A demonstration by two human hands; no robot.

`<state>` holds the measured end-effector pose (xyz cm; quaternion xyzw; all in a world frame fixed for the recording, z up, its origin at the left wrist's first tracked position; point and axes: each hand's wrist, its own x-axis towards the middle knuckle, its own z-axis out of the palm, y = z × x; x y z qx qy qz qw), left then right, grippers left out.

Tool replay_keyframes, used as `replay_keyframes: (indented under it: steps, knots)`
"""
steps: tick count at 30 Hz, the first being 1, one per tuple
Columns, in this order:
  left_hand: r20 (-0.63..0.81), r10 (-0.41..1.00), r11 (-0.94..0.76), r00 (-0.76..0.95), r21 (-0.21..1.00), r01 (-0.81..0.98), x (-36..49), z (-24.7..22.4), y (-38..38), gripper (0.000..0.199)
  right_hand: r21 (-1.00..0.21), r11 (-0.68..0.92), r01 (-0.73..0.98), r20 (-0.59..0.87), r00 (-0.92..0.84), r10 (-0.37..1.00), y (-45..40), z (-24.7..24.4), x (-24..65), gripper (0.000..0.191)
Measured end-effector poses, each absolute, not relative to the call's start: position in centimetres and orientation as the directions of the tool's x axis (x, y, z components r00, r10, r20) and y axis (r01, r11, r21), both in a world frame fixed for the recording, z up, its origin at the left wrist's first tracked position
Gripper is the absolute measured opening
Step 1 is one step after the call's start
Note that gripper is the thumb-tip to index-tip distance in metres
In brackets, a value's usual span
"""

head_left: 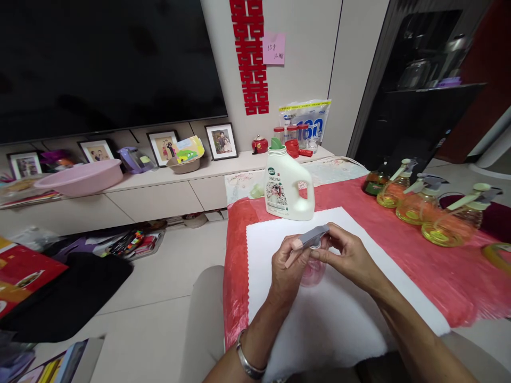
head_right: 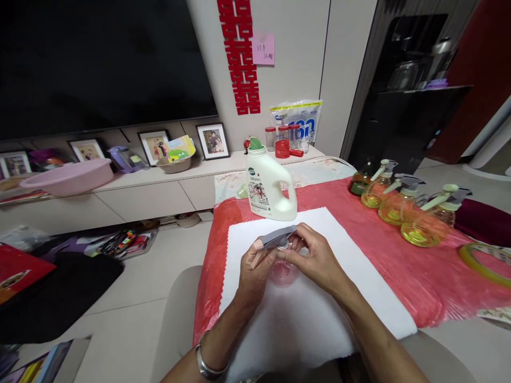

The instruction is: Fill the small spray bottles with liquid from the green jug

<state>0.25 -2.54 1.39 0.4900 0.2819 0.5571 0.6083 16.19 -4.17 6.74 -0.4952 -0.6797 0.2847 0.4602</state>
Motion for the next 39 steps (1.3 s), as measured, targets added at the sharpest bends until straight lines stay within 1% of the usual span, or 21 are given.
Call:
replay_keyframes:
  steps: [3, 5, 10, 14, 20, 22, 27, 30, 33, 37, 39]
  knots:
    - [0.179, 0.96, -0.078, 0.213, 0.908, -0.411, 0.5, 1.4, -2.6, 0.032, -0.793, 0.42, 0.441, 0.378, -0.184, 0.907, -4.2, 7.2, 16.6, 0.034]
    - [0.18, 0.962, -0.078, 0.206, 0.903, -0.422, 0.6, 1.5, -2.7, 0.03, -0.796, 0.429, 0.427, 0.375, -0.207, 0.903, -4.2, 7.3, 16.7, 0.033]
    - [0.197, 0.964, -0.099, 0.176, 0.887, -0.451, 0.6, 2.1, -2.7, 0.032, -0.888, 0.363, 0.282, 0.347, -0.108, 0.932, -4.0, 6.6, 16.5, 0.027]
    - [0.237, 0.957, -0.144, 0.169, 0.888, -0.436, 0.5, 2.1, -2.7, 0.03, -0.927, 0.325, 0.187, 0.317, -0.069, 0.946, -3.6, 5.5, 16.3, 0.035]
    - [0.188, 0.963, -0.087, 0.192, 0.894, -0.439, 0.5, 1.1, -2.2, 0.034, -0.949, 0.287, 0.129, 0.279, -0.078, 0.957, -3.2, 4.8, 16.2, 0.04]
    - [0.179, 0.967, -0.086, 0.183, 0.9, -0.427, 0.6, 1.1, -2.1, 0.033, -0.945, 0.3, 0.13, 0.291, -0.083, 0.953, -3.3, 4.9, 16.1, 0.039]
    - [0.192, 0.962, -0.095, 0.194, 0.902, -0.422, 0.7, 2.0, -2.2, 0.036, -0.918, 0.361, 0.163, 0.353, -0.074, 0.933, -3.5, 5.3, 16.0, 0.027]
    - [0.217, 0.955, -0.106, 0.202, 0.887, -0.45, 0.7, 2.2, -2.3, 0.04, -0.908, 0.378, 0.181, 0.375, -0.048, 0.926, -3.5, 5.2, 15.9, 0.029]
    - [0.225, 0.962, -0.13, 0.156, 0.876, -0.464, 0.7, 2.1, -2.3, 0.037, -0.904, 0.373, 0.209, 0.378, -0.018, 0.926, -3.6, 5.0, 15.5, 0.033]
    - [0.168, 0.978, -0.093, 0.122, 0.88, -0.466, 0.7, 2.0, -2.5, 0.036, -0.903, 0.348, 0.251, 0.361, 0.006, 0.932, -3.8, 5.3, 15.1, 0.035]
    - [0.153, 0.98, -0.079, 0.128, 0.887, -0.454, 0.6, 2.0, -2.5, 0.035, -0.893, 0.353, 0.281, 0.359, -0.031, 0.933, -3.9, 5.7, 15.3, 0.035]
